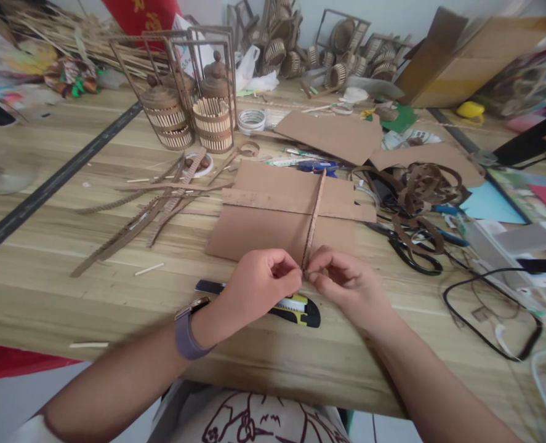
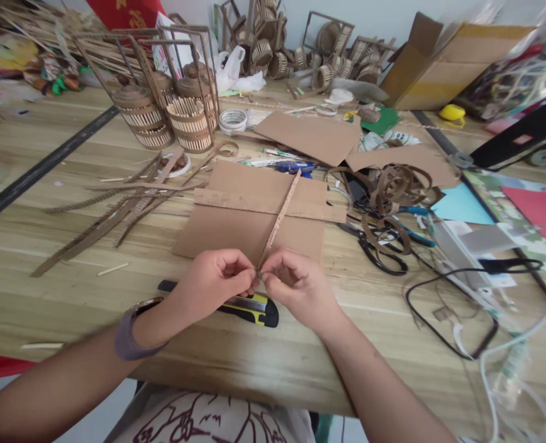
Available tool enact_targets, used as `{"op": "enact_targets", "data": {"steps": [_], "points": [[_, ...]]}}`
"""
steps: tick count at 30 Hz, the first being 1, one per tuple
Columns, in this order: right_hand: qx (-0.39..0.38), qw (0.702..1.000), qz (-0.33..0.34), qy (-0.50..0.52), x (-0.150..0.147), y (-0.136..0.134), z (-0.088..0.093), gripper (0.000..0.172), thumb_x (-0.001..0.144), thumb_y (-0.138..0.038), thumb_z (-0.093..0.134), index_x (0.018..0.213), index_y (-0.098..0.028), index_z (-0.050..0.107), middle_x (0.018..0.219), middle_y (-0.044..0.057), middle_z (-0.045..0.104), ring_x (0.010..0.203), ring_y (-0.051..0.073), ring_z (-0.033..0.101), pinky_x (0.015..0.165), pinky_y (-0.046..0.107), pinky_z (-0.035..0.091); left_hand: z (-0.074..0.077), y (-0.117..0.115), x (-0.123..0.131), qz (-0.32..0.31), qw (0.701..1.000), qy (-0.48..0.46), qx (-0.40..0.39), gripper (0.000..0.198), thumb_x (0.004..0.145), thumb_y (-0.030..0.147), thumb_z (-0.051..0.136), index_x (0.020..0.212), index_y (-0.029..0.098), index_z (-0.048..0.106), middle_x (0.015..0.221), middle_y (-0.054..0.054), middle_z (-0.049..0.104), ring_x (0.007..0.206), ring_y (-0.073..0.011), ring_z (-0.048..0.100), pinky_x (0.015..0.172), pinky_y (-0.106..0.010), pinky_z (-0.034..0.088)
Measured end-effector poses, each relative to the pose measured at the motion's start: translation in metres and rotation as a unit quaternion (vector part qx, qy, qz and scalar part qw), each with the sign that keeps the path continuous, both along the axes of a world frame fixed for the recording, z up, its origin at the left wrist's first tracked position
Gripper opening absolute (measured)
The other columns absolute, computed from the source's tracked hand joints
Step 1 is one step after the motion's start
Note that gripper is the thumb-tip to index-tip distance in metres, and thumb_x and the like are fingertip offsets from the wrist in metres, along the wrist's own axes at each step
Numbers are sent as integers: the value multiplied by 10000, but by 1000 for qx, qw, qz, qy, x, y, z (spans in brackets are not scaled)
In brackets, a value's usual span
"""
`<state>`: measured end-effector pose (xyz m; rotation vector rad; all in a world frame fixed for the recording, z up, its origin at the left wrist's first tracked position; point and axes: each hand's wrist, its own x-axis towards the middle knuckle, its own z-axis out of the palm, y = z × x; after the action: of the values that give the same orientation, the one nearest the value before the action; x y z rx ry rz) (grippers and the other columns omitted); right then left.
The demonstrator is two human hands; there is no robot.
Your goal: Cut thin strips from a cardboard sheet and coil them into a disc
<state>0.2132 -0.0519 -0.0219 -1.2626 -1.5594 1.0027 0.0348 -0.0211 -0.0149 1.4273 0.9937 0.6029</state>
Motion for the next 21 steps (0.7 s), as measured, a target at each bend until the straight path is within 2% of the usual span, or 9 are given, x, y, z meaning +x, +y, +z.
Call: {"op": "enact_targets", "data": {"steps": [3, 6, 15, 21], "points": [[-2, 1000, 3, -2, 1, 0, -1, 74, 770, -195, 605, 697, -211, 603, 650, -16, 607, 594, 114, 559, 540, 236, 464, -1, 2, 0, -9, 999, -19, -37, 89, 753, 224, 590, 718, 171, 653, 658, 7, 683, 632, -124, 624, 587, -208, 468], [-2, 1000, -7, -11, 1, 0, -3, 69, 778, -204, 602, 709, -213, 604, 642, -17, 593, 599, 118, 553, 537, 238, 458, 0, 3, 0, -8, 999, -15, -38, 96, 753, 250, 616, 737, 170, 667, 670, 1, 687, 643, -133, 628, 590, -215, 470], [17, 997, 2, -71, -4, -2, -5, 78, 775, -185, 585, 705, -216, 599, 662, -3, 588, 622, 126, 557, 540, 238, 449, 1, 2, 2, -2, 997, 60, 49, 86, 718, 209, 572, 643, 183, 605, 593, 30, 598, 584, -118, 532, 534, -214, 376], [12, 998, 19, -55, -2, -3, -4, 78, 784, -188, 576, 712, -215, 589, 664, -10, 576, 597, 119, 531, 536, 238, 437, 1, 0, 2, -6, 997, 38, 67, 103, 708, 195, 571, 608, 180, 554, 564, 56, 532, 556, -93, 462, 520, -201, 339]]}}
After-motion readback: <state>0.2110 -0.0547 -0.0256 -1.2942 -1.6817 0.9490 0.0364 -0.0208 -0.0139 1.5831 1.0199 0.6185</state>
